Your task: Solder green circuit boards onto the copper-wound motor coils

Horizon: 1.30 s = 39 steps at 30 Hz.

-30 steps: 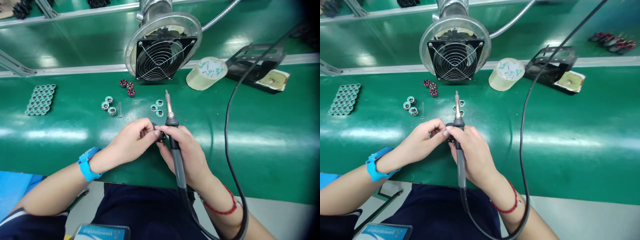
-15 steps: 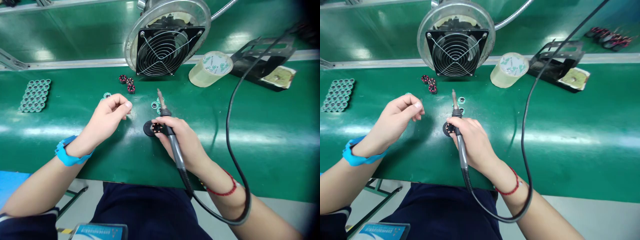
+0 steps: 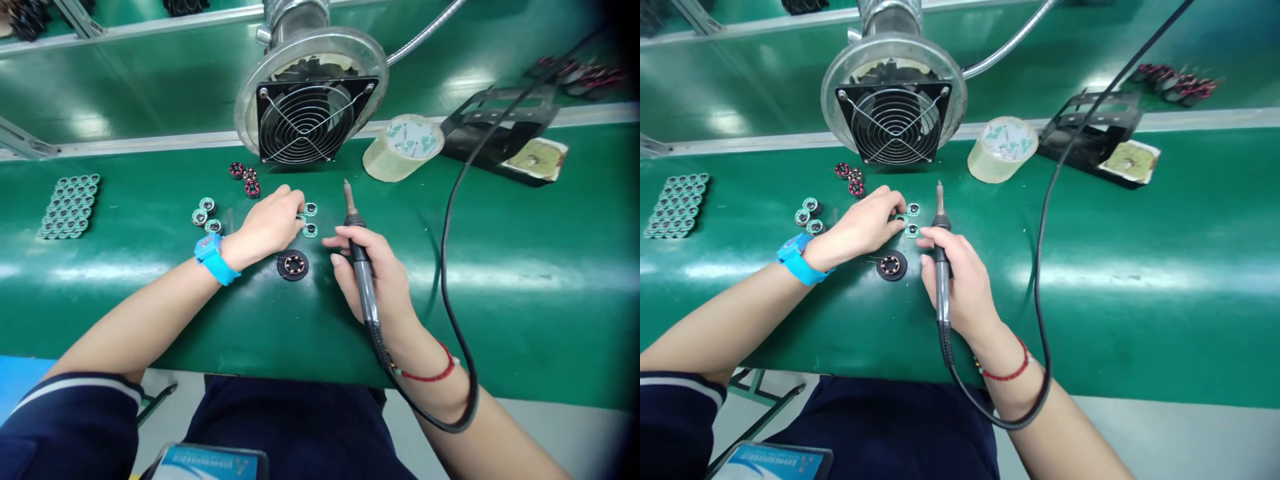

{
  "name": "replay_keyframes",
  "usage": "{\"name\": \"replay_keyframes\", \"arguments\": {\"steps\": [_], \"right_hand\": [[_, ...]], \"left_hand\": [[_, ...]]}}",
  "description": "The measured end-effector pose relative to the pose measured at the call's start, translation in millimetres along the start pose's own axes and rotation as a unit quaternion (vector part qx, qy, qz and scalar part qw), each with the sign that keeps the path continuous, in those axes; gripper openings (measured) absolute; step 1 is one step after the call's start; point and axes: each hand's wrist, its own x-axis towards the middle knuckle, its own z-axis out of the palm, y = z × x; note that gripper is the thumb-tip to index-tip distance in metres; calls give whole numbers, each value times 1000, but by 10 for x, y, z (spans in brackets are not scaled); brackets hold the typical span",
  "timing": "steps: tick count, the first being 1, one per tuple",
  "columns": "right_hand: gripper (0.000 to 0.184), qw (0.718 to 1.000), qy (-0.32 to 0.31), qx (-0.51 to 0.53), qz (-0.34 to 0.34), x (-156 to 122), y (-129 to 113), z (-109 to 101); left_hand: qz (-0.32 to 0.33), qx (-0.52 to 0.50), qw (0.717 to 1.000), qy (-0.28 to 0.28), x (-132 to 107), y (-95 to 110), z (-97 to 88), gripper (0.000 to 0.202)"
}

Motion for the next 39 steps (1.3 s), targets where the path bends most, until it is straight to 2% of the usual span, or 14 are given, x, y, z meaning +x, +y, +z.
{"name": "replay_keyframes", "arguments": {"steps": [2, 4, 6, 8, 9, 11, 15, 17, 19, 21, 23, 30, 36, 39], "right_hand": [[38, 1000, 3, 6, 0, 9, -3, -1], [37, 1000, 3, 6, -3, 14, -20, 10], [41, 1000, 10, -3, -11, 19, -52, 32], [48, 999, 22, -21, -30, 29, -101, 63], [52, 998, 30, -31, -42, 36, -130, 77], [55, 995, 46, -57, -73, 50, -193, 98], [52, 992, 47, -78, -93, 56, -273, 81], [54, 995, 41, -57, -71, 38, -262, 52], [54, 998, 43, -30, -46, 12, -221, 22], [55, 999, 42, -6, -25, -17, -171, 5], [56, 999, 28, 15, -15, -40, -133, 5], [56, 994, -83, 60, -49, -30, -160, 110], [52, 989, -139, -7, -49, 9, -148, 157], [52, 988, -146, -20, -40, 9, -132, 149]], "left_hand": [[-8, -18, 1000, 17, -12, 15, -8, 10], [-30, -116, 992, 24, -69, 39, -52, 10], [-74, -275, 959, -6, -166, 100, -111, 13], [-114, -410, 904, -46, -287, 201, -157, 14], [-122, -447, 884, -57, -349, 259, -172, 15], [-117, -472, 872, -60, -456, 365, -183, 19], [-95, -414, 904, -52, -580, 402, -186, 20], [-34, -318, 947, -27, -620, 311, -192, 15], [56, -185, 981, -27, -663, 184, -183, 22], [122, -76, 988, -63, -708, 68, -143, 32], [137, -30, 987, -79, -746, -4, -67, 26], [82, -32, 996, 24, -830, -21, 192, 11], [59, -118, 991, 23, -869, -69, 168, 21], [56, -152, 986, 24, -856, -114, 135, 16]]}}
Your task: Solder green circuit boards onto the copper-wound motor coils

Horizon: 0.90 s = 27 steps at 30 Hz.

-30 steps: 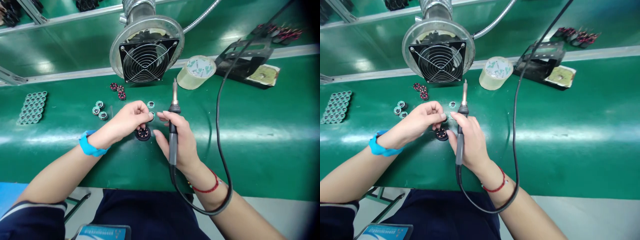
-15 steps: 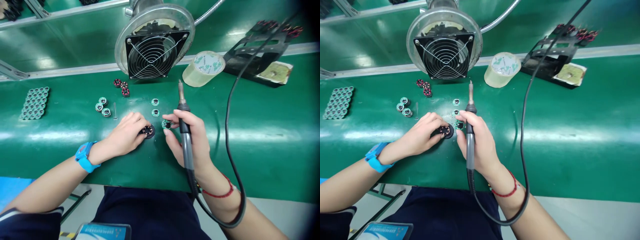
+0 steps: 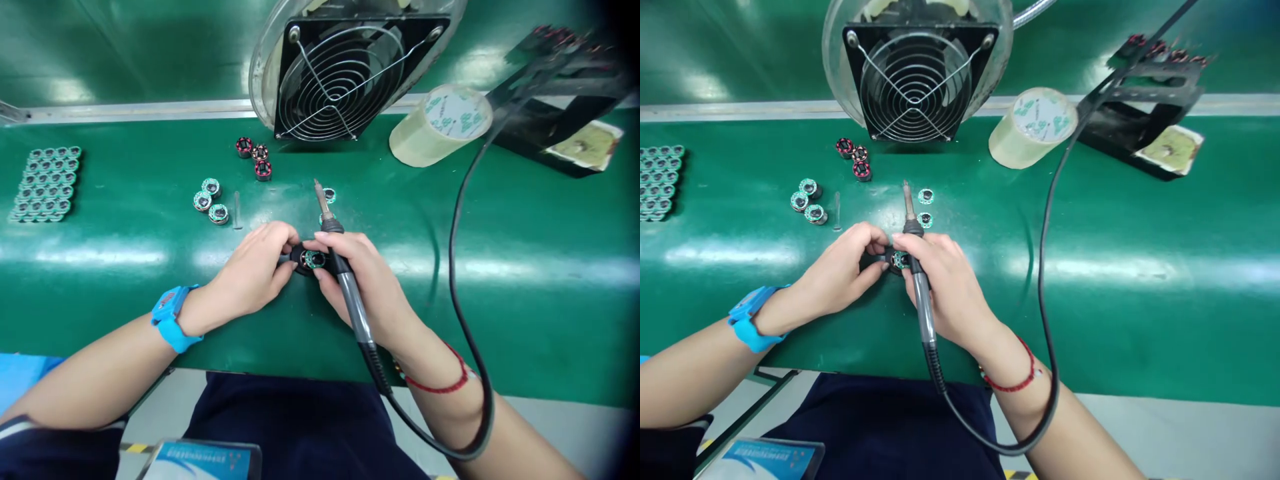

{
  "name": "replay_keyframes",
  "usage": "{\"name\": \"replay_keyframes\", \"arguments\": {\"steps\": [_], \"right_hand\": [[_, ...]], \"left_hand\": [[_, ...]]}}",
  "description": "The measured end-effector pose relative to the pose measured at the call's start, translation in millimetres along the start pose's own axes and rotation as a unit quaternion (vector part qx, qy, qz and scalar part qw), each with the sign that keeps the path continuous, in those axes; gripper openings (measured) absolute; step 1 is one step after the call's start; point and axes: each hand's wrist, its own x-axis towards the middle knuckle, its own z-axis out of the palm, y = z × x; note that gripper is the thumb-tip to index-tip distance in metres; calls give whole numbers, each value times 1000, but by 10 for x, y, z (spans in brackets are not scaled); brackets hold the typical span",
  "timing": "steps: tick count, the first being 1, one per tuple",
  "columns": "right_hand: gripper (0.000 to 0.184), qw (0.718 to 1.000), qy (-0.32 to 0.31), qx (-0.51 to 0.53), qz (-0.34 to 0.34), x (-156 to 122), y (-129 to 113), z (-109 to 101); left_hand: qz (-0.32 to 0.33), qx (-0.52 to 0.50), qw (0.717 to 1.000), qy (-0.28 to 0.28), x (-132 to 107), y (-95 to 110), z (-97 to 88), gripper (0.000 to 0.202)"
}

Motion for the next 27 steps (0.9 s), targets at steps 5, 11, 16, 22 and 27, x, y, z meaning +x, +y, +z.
{"name": "replay_keyframes", "arguments": {"steps": [5, 11, 16, 22, 27], "right_hand": [[53, 1000, -8, 21, -2, -15, 20, 11], [55, 999, 33, -16, 16, -10, -123, -72], [53, 994, 77, -38, 67, 8, -336, -92], [43, 991, 104, -60, 57, 67, -285, 33], [36, 987, 109, -105, 58, 76, -226, 87]], "left_hand": [[21, -31, 999, -19, 54, -32, -63, 10], [-7, -109, 994, -27, 107, 16, -70, 9], [-24, -150, 988, -16, 123, 29, -31, 6], [-7, -151, 988, 3, 127, 8, 6, 6], [-3, -146, 989, 11, 132, 11, 20, 8]]}}
